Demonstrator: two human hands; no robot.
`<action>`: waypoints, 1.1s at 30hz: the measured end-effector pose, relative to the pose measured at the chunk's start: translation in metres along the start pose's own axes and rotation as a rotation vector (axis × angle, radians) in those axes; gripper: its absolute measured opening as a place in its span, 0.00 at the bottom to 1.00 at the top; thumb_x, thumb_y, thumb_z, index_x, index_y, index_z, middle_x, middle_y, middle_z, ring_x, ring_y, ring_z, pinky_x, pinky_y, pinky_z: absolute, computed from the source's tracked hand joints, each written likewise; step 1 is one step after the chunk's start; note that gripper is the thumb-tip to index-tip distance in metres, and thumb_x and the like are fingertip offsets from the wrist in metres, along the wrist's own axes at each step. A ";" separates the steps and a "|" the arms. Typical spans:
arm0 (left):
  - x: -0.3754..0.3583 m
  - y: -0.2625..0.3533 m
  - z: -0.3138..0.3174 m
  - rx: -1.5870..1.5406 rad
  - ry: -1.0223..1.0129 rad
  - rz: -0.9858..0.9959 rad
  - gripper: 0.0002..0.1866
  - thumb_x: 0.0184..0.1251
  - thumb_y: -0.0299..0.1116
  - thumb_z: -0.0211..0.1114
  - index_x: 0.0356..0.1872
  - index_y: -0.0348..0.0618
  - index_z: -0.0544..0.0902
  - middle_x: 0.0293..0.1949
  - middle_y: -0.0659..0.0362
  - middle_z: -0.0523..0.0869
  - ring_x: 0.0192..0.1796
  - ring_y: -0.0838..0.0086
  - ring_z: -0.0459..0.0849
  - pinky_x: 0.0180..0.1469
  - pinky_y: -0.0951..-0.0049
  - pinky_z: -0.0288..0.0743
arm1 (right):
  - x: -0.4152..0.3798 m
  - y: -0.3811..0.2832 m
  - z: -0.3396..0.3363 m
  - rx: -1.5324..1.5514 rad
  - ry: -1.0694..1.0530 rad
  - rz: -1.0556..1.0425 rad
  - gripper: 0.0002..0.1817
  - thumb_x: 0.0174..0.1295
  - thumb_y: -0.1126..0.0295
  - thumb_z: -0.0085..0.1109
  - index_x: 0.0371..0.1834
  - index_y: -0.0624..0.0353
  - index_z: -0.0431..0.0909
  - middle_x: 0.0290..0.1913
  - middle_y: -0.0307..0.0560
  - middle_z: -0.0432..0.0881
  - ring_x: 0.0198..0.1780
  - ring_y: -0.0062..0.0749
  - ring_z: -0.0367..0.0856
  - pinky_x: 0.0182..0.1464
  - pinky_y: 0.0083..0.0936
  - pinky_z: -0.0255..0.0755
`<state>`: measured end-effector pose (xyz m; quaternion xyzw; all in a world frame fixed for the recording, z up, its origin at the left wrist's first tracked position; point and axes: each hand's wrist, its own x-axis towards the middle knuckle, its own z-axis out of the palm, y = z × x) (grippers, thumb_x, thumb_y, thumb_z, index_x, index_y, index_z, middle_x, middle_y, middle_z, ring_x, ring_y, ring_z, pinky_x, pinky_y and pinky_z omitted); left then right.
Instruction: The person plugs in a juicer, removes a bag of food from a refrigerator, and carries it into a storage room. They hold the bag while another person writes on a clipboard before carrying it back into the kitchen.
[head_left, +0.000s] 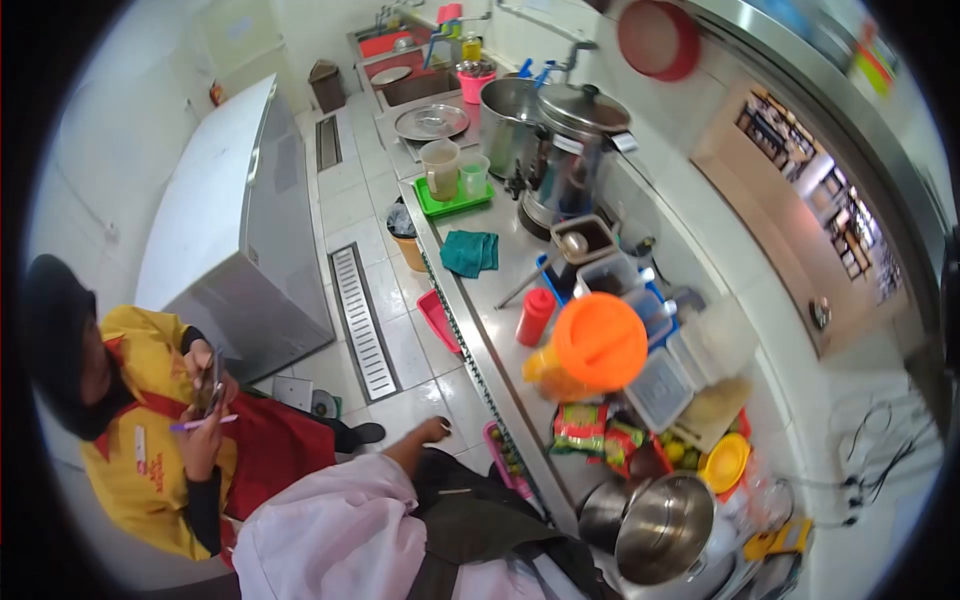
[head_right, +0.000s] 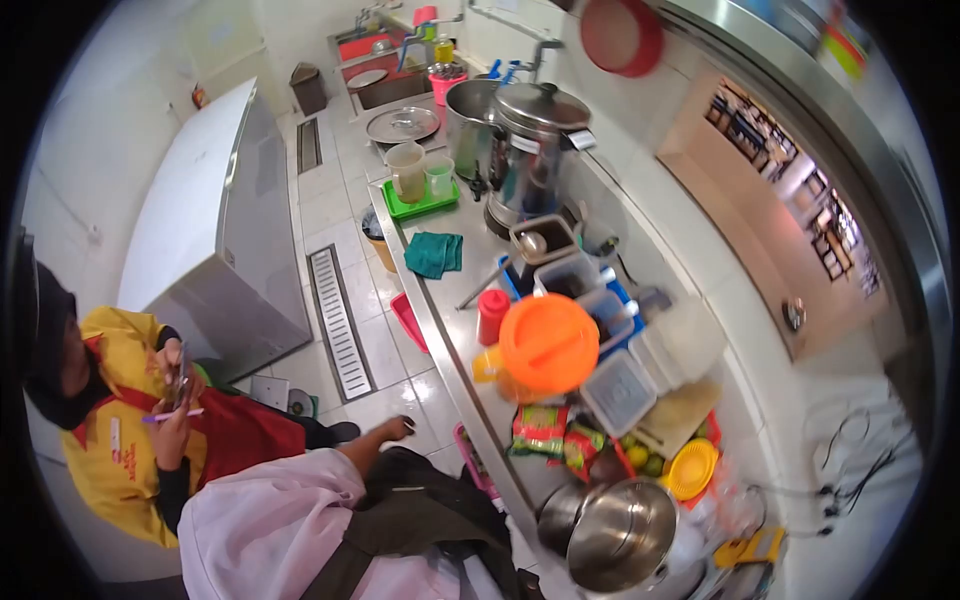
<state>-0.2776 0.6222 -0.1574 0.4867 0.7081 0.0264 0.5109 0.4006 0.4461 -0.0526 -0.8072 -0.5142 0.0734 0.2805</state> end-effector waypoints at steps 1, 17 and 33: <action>0.024 -0.016 -0.017 -0.166 0.078 -0.033 0.22 0.54 0.37 0.68 0.49 0.38 0.81 0.42 0.46 0.85 0.45 0.59 0.84 0.51 0.64 0.76 | 0.023 -0.023 0.012 -0.001 -0.074 -0.043 0.17 0.61 0.72 0.48 0.55 0.60 0.73 0.50 0.51 0.80 0.52 0.42 0.78 0.55 0.33 0.69; 0.181 -0.130 -0.397 -0.143 0.162 0.092 0.23 0.44 0.26 0.56 0.47 0.39 0.82 0.39 0.48 0.86 0.46 0.60 0.84 0.51 0.66 0.75 | 0.068 -0.722 0.334 0.380 -0.769 -0.105 0.18 0.61 0.71 0.56 0.55 0.62 0.72 0.45 0.54 0.81 0.51 0.41 0.79 0.55 0.32 0.69; 0.399 0.129 -0.826 -1.207 0.330 0.199 0.26 0.60 0.31 0.66 0.58 0.39 0.66 0.44 0.51 0.80 0.41 0.66 0.83 0.38 0.73 0.79 | 0.161 -0.849 0.488 -0.323 -0.183 0.023 0.31 0.56 0.59 0.54 0.65 0.49 0.64 0.72 0.54 0.53 0.74 0.53 0.46 0.71 0.54 0.39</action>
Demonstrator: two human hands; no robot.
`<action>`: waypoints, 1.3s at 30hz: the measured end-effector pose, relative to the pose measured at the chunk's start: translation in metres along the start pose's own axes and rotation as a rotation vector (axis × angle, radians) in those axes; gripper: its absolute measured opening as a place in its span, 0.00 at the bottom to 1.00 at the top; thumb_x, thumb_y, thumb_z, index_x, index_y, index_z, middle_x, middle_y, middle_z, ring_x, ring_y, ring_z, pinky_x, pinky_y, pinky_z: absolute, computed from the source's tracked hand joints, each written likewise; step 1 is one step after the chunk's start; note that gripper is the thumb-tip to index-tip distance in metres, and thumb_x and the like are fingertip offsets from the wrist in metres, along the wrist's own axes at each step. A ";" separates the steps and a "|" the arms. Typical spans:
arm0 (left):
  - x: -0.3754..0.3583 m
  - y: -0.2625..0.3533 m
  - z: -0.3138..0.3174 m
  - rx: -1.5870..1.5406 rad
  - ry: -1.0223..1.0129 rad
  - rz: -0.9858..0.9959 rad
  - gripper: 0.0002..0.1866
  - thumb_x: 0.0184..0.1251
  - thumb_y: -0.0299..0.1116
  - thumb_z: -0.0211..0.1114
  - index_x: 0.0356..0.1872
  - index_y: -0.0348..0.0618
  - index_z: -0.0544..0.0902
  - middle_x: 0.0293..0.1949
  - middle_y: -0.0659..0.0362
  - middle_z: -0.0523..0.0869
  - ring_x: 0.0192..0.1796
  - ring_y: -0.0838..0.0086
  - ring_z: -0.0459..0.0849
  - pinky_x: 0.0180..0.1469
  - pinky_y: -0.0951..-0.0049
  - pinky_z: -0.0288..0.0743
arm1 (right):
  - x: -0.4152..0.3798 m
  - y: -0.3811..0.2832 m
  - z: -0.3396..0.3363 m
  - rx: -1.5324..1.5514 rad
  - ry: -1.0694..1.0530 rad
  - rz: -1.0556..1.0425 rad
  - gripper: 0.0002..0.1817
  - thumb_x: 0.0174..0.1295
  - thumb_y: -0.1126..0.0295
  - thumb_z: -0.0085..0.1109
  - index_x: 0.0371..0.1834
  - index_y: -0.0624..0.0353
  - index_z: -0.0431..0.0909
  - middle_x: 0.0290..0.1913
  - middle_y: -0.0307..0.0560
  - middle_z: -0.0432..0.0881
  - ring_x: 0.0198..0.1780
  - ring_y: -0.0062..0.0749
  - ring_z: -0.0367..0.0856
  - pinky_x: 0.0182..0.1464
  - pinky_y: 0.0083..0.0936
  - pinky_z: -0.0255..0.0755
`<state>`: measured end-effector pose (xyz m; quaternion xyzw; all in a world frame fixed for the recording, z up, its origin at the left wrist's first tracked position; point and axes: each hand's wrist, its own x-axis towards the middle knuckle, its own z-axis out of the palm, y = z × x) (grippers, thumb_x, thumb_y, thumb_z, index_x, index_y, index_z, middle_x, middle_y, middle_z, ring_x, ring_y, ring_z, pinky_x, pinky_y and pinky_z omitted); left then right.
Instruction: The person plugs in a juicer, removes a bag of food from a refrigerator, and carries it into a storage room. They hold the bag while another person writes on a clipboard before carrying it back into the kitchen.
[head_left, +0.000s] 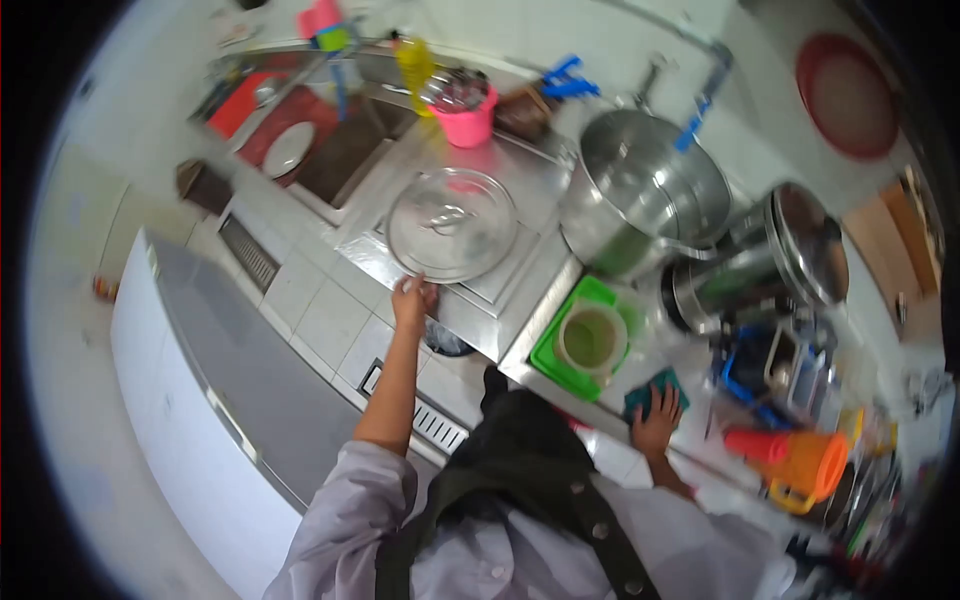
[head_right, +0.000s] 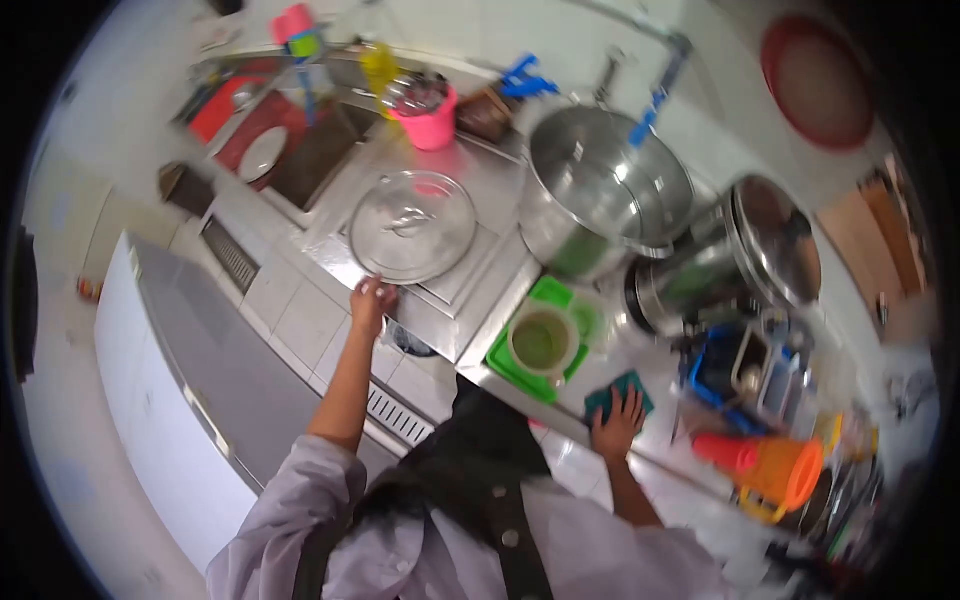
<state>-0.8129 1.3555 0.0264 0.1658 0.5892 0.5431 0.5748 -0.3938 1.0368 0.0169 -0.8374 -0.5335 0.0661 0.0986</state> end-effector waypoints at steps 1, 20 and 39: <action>0.025 -0.004 -0.007 0.101 -0.070 -0.016 0.24 0.60 0.29 0.65 0.56 0.39 0.66 0.44 0.52 0.80 0.41 0.65 0.83 0.38 0.72 0.79 | 0.000 -0.004 -0.005 0.005 -0.006 0.013 0.30 0.56 0.59 0.54 0.65 0.50 0.65 0.72 0.54 0.53 0.73 0.53 0.47 0.70 0.53 0.40; -0.005 0.186 0.159 0.026 -0.981 -0.011 0.20 0.57 0.24 0.59 0.52 0.44 0.71 0.42 0.63 0.79 0.38 0.79 0.81 0.32 0.77 0.79 | -0.164 -0.231 0.086 0.392 0.319 0.642 0.21 0.55 0.76 0.56 0.55 0.61 0.69 0.64 0.71 0.58 0.68 0.64 0.55 0.67 0.45 0.55; -0.024 0.070 0.335 0.897 -0.806 1.009 0.43 0.46 0.55 0.72 0.60 0.40 0.68 0.61 0.34 0.59 0.63 0.44 0.62 0.63 0.55 0.61 | -0.283 -0.321 0.179 0.845 0.000 0.971 0.17 0.59 0.65 0.55 0.50 0.60 0.75 0.43 0.56 0.82 0.46 0.46 0.82 0.47 0.34 0.74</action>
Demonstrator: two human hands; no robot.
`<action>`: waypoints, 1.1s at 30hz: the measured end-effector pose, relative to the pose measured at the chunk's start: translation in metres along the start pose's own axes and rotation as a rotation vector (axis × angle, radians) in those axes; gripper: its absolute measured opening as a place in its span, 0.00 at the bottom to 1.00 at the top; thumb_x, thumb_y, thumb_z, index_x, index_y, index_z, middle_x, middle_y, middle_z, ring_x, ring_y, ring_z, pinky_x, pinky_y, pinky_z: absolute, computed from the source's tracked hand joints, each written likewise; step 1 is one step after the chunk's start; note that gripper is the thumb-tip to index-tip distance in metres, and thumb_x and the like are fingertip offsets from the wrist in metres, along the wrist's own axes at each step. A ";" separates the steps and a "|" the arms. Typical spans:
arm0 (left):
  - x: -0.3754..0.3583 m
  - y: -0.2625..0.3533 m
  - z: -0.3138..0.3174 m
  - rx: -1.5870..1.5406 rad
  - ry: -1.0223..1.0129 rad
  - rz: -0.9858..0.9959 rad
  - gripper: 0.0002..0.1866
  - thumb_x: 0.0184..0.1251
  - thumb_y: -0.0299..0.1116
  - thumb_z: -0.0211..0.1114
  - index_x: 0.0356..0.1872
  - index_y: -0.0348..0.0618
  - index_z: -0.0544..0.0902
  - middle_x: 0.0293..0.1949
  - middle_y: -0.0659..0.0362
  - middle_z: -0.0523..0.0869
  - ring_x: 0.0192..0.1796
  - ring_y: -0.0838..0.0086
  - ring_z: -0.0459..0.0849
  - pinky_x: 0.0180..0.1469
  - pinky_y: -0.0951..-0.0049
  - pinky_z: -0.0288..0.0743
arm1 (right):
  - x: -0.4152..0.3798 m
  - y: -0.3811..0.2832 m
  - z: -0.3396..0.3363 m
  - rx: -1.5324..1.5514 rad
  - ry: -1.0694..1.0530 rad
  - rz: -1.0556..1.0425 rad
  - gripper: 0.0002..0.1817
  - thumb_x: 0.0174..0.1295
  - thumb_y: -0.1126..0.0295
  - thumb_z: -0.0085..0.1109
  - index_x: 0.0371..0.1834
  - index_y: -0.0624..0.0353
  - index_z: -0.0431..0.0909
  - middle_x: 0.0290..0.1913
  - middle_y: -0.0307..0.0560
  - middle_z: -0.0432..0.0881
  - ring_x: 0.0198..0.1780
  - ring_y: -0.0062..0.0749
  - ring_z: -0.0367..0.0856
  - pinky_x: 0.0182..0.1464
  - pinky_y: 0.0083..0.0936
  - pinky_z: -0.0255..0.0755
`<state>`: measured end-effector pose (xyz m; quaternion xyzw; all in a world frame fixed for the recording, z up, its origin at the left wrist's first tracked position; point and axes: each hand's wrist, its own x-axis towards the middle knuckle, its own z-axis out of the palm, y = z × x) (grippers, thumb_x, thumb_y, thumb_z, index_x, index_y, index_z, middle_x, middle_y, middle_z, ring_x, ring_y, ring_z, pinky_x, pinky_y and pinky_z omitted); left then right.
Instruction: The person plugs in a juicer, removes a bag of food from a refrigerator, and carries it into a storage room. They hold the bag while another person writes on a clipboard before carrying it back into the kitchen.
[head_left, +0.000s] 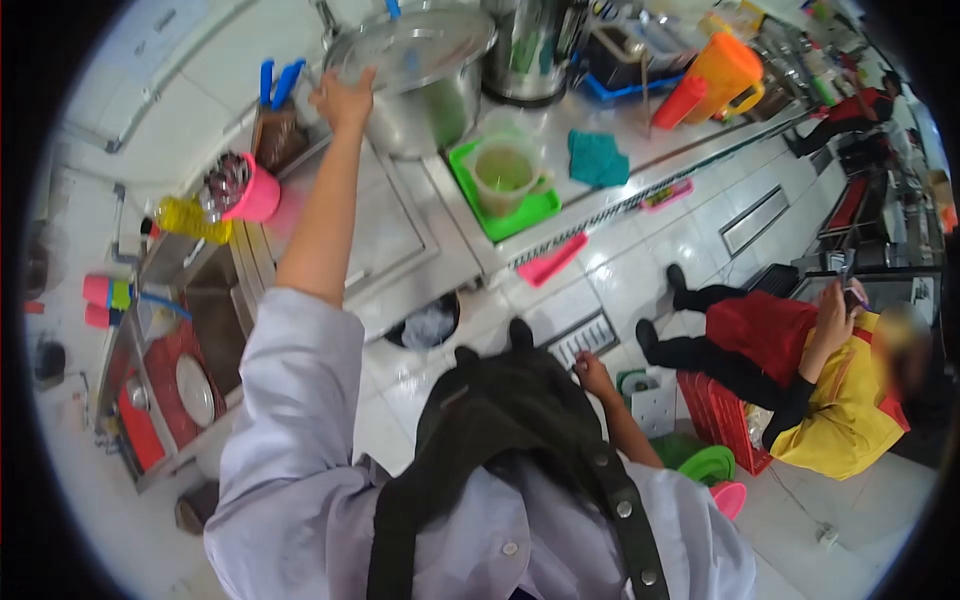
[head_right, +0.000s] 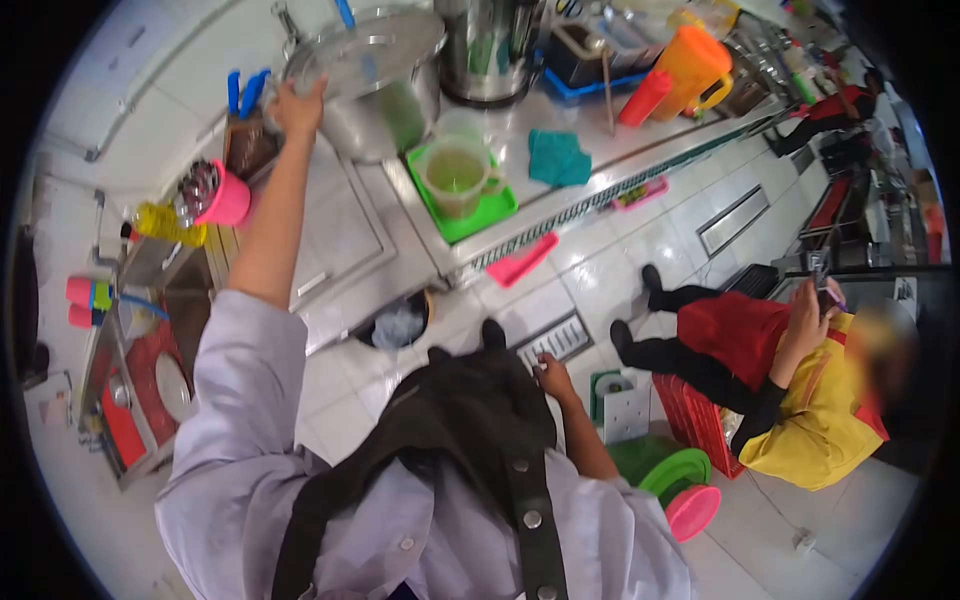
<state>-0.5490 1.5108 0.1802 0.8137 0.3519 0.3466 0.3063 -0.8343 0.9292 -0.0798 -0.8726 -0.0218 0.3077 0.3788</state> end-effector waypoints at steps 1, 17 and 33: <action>-0.003 0.002 -0.004 0.007 0.002 -0.005 0.41 0.48 0.55 0.71 0.60 0.41 0.68 0.62 0.34 0.57 0.64 0.43 0.61 0.63 0.54 0.61 | 0.012 0.014 0.005 -0.061 -0.049 -0.043 0.17 0.59 0.64 0.55 0.49 0.60 0.75 0.39 0.55 0.83 0.43 0.46 0.83 0.45 0.35 0.75; -0.523 -0.352 -0.197 0.060 -1.271 -1.258 0.32 0.64 0.55 0.59 0.56 0.33 0.74 0.52 0.42 0.80 0.52 0.55 0.79 0.59 0.62 0.69 | 0.054 0.083 0.031 0.396 0.122 0.270 0.14 0.57 0.67 0.56 0.44 0.61 0.79 0.28 0.52 0.82 0.31 0.31 0.81 0.36 0.25 0.73; -0.373 -0.438 -0.240 0.032 -1.230 -0.578 0.17 0.61 0.35 0.59 0.51 0.45 0.75 0.41 0.60 0.81 0.33 0.79 0.79 0.26 0.79 0.67 | -0.211 0.073 0.208 0.074 0.188 0.337 0.18 0.55 0.62 0.56 0.46 0.60 0.79 0.42 0.61 0.82 0.46 0.52 0.81 0.49 0.39 0.73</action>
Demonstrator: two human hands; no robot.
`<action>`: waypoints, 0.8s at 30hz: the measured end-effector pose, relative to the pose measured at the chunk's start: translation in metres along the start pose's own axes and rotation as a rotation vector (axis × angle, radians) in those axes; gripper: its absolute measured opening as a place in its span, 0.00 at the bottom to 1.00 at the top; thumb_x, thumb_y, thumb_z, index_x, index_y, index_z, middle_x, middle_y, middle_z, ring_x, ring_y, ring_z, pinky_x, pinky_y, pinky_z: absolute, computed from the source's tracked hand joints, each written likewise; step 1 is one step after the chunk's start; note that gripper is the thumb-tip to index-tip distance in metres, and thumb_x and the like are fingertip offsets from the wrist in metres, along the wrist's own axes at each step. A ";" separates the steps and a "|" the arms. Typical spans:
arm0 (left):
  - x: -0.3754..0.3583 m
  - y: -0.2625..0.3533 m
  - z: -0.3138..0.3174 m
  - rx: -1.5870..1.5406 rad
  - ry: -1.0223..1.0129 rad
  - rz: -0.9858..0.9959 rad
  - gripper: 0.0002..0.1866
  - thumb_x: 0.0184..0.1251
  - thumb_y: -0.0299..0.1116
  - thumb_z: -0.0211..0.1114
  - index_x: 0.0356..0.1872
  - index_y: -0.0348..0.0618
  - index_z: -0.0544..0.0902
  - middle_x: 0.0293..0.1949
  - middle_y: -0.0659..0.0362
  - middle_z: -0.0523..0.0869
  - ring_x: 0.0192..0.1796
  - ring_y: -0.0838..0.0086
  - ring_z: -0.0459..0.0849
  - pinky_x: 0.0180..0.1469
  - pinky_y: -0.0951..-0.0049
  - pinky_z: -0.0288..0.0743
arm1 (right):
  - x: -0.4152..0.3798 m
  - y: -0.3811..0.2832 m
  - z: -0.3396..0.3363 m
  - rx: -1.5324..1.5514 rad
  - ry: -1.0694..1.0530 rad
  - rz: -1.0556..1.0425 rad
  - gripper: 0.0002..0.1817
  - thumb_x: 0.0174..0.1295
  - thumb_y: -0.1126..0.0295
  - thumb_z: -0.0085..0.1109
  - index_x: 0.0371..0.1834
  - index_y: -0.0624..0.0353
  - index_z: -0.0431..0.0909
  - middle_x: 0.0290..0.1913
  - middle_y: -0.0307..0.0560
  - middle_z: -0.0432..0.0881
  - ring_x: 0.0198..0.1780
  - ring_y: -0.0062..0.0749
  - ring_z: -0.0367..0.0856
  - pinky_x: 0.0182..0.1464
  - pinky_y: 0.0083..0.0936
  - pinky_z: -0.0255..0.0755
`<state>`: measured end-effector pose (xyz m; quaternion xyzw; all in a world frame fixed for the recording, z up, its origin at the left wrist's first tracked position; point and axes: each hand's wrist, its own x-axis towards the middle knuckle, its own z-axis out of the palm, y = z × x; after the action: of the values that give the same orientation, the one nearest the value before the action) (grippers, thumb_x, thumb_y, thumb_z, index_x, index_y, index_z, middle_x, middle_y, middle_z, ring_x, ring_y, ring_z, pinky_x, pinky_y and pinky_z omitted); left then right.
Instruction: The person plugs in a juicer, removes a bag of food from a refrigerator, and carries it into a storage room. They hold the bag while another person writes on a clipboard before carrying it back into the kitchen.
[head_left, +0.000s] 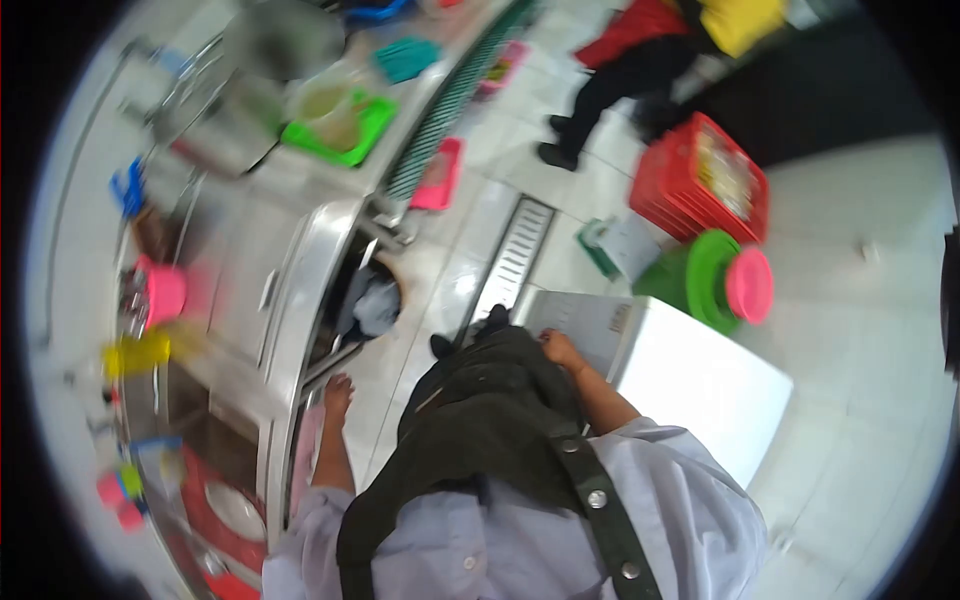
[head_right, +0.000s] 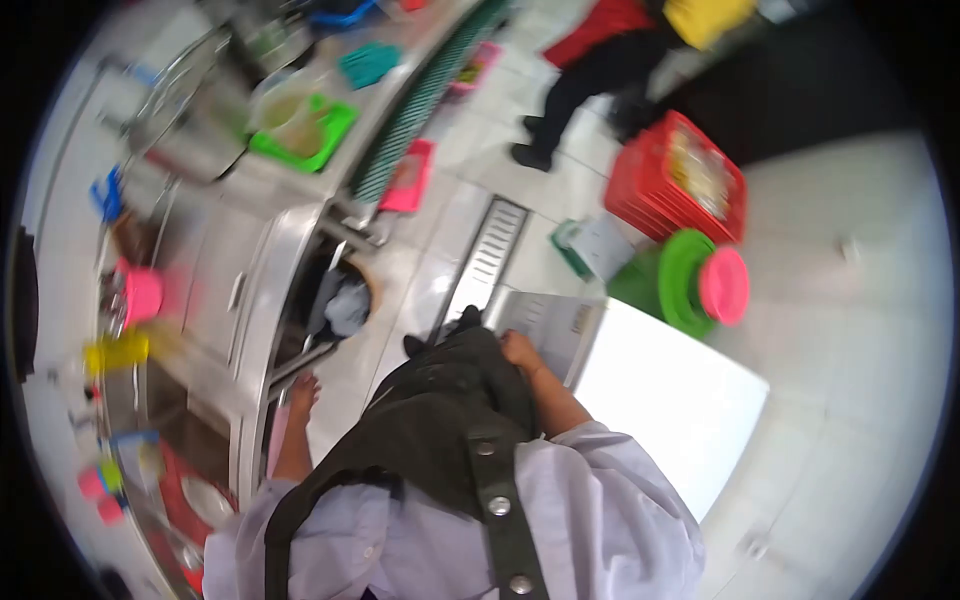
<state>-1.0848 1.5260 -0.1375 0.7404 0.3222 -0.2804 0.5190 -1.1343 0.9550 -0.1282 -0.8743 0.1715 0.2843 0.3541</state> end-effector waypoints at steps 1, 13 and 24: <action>0.000 0.012 0.002 0.047 -0.062 -0.008 0.17 0.61 0.36 0.60 0.51 0.45 0.75 0.38 0.61 0.82 0.32 0.80 0.79 0.26 0.80 0.67 | -0.012 -0.008 -0.004 0.052 0.023 0.052 0.18 0.55 0.62 0.56 0.46 0.60 0.79 0.41 0.60 0.82 0.46 0.51 0.81 0.49 0.38 0.73; 0.021 0.075 0.104 0.304 -0.320 0.103 0.13 0.64 0.39 0.60 0.48 0.49 0.78 0.32 0.67 0.79 0.30 0.82 0.75 0.26 0.81 0.65 | -0.021 -0.021 0.000 0.267 0.137 0.002 0.16 0.55 0.66 0.54 0.44 0.61 0.79 0.42 0.61 0.82 0.46 0.54 0.80 0.50 0.42 0.73; 0.011 0.120 0.135 0.262 -0.425 0.208 0.12 0.66 0.34 0.59 0.47 0.41 0.78 0.30 0.64 0.78 0.28 0.82 0.75 0.29 0.80 0.70 | -0.009 -0.035 0.004 0.268 0.059 -0.088 0.17 0.55 0.67 0.53 0.46 0.63 0.77 0.46 0.61 0.80 0.50 0.53 0.78 0.53 0.41 0.71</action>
<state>-0.9964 1.3693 -0.1161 0.7548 0.0892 -0.4140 0.5009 -1.1251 0.9833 -0.1067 -0.8336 0.1798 0.2175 0.4748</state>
